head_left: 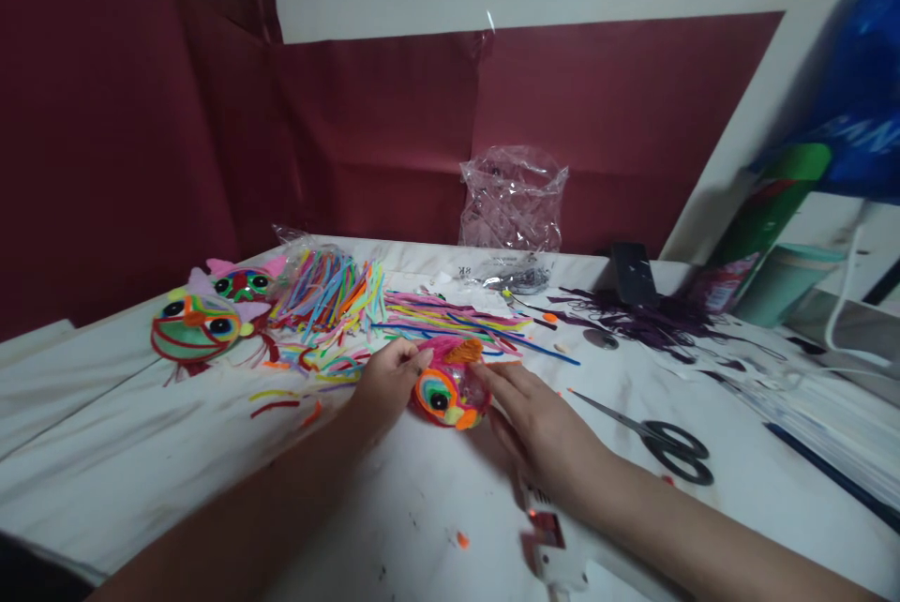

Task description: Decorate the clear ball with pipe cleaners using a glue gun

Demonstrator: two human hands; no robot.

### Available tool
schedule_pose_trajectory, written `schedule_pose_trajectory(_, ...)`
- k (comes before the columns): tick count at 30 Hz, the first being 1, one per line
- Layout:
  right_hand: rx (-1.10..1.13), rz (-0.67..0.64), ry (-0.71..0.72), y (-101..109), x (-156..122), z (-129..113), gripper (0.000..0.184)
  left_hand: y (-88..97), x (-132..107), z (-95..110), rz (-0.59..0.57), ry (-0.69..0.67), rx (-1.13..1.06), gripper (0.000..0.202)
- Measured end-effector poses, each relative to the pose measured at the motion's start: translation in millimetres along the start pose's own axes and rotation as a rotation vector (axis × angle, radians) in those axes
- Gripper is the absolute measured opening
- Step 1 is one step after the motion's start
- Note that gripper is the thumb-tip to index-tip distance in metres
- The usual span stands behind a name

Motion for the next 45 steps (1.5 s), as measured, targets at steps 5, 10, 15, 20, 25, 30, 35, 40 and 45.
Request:
schedule_pose_trajectory(5,-0.095,-0.076,-0.032,-5,3,0,0.042,-0.5,-2,5,0.015,-0.088,0.095,0.032)
schedule_pose_trajectory(10,-0.180,-0.066,0.000,0,4,-7,0.041,-0.4,-7,11,0.018,-0.074,0.084,0.031)
schedule_pose_trajectory(15,-0.286,-0.106,0.048,-1,8,-17,0.045,-0.8,-8,12,0.024,-0.069,0.054,0.033)
schedule_pose_trajectory(20,-0.242,-0.072,0.014,-5,15,-17,0.040,-2.7,-8,9,0.024,-0.129,0.094,0.029)
schedule_pose_trajectory(25,-0.047,-0.006,0.031,-1,15,-20,0.038,-1.0,-6,8,0.036,-0.118,0.071,0.030)
schedule_pose_trajectory(30,0.218,0.268,-0.139,37,10,-2,0.012,2.0,2,-8,-0.003,-0.001,-0.061,0.033)
schedule_pose_trajectory(35,0.262,0.288,-0.379,51,-5,37,0.018,1.6,7,-18,-0.041,0.041,-0.123,0.036)
schedule_pose_trajectory(40,0.422,0.175,-0.488,33,-14,65,0.020,-1.6,5,-18,-0.084,0.074,-0.173,0.038)
schedule_pose_trajectory(45,0.449,0.104,-0.573,19,-13,74,0.027,-5.3,4,-15,-0.105,0.114,-0.218,0.036)
Point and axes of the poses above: each hand's wrist, its own x-axis towards the middle knuckle, its own y-axis out of the back of the hand, z = x × y, the point moved 6 cm from there along x, towards the middle knuckle, and after that the axes turned 8 degrees about x, right-handed, at the moved point
